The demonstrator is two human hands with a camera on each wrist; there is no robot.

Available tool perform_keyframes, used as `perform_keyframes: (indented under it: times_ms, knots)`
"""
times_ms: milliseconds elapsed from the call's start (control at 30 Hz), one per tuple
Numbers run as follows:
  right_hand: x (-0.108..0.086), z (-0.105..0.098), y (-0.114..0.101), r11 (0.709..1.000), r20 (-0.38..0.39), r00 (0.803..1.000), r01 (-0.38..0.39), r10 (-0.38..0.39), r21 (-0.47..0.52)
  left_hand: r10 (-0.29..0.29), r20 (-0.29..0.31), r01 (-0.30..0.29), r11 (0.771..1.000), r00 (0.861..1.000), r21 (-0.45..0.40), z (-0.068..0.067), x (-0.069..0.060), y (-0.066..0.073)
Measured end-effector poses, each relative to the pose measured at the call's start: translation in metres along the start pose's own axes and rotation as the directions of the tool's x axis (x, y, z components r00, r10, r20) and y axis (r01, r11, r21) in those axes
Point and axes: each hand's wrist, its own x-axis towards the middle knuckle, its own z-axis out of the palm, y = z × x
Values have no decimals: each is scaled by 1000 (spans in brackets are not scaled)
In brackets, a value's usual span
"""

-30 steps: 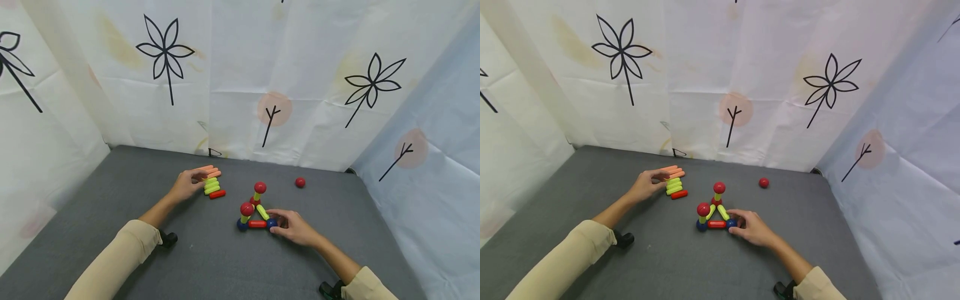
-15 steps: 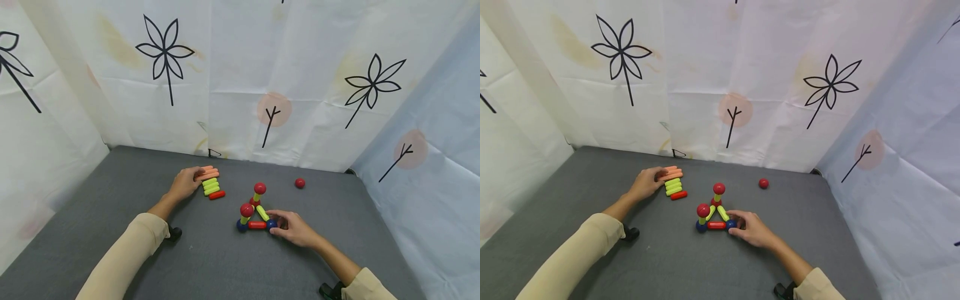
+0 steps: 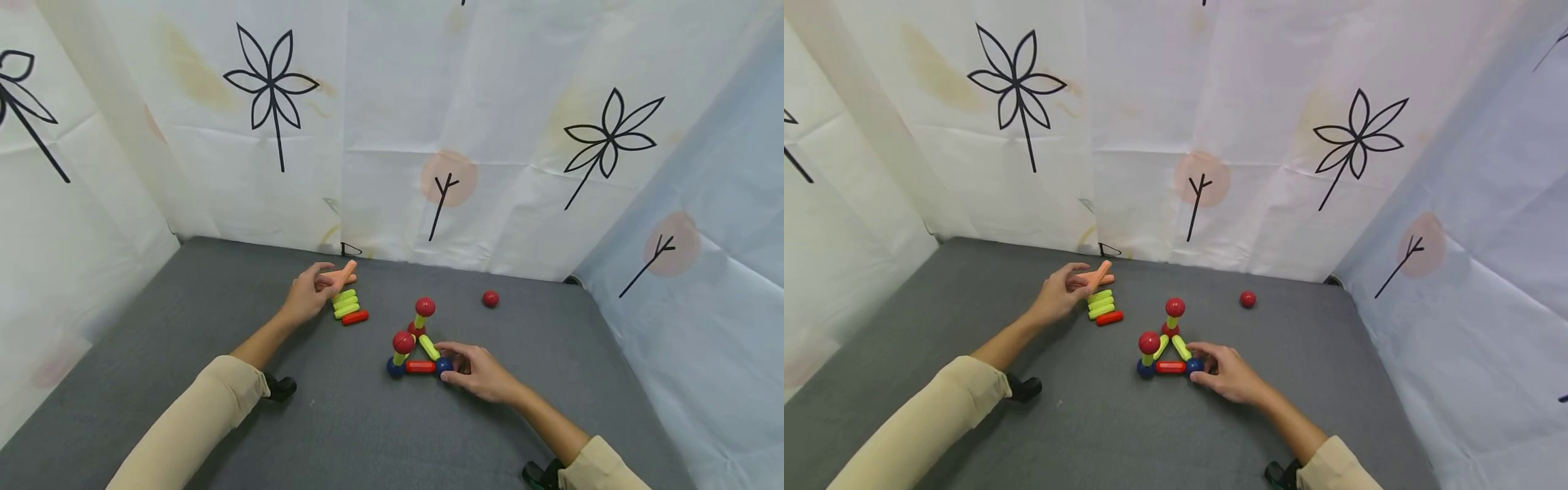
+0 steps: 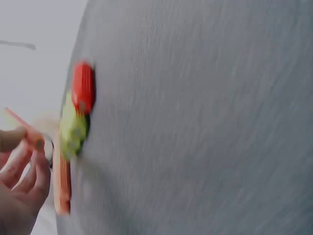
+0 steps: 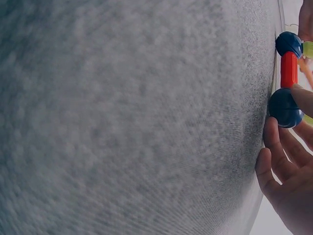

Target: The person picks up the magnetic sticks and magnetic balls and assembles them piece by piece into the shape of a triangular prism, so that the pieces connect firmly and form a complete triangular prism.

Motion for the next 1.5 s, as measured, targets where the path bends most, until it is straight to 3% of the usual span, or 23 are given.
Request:
perform_keyframes:
  times_ms: [100,167,333,400,500,667,800,967,1200,1267,1367,1433,1500]
  knots:
    - [0,0,0,1000,1,1000,2,-2,0,21,119,-1,986,993,-167,9,-7,10]
    - [0,0,0,1000,2,1000,4,-4,2,34,209,18,969,977,-245,16,-12,17]
    - [0,-1,1,1000,4,1000,-1,1,8,95,387,26,955,917,-294,38,-20,32]
    - [1,-1,1,1000,3,1000,-6,6,9,140,429,-8,956,892,-295,46,-22,38]
    - [2,-2,0,1000,2,1000,-14,14,5,213,466,-65,947,859,-313,56,-23,43]
    - [3,-1,-1,1000,8,1000,-17,17,-1,262,504,-115,946,823,-304,69,-23,45]
    - [2,-1,-1,1000,12,1000,-17,16,6,258,538,-109,950,802,-294,75,-23,47]
    - [1,0,1,1000,7,1000,-3,2,12,257,556,-107,952,790,-288,79,-20,52]
    - [1,0,1,1000,3,1000,15,-15,15,266,611,-95,950,746,-298,81,-13,57]
    - [1,0,1,1000,5,1000,14,-14,15,260,621,-88,952,740,-293,81,-12,57]
    - [1,0,1,1000,6,1000,7,-7,14,250,612,-82,954,750,-290,79,-11,56]
    - [1,0,1,1000,6,1000,2,-2,16,254,574,-90,950,778,-298,74,-11,54]
    - [1,-1,0,1000,7,1000,-1,1,15,256,511,-105,946,820,-305,65,-11,49]
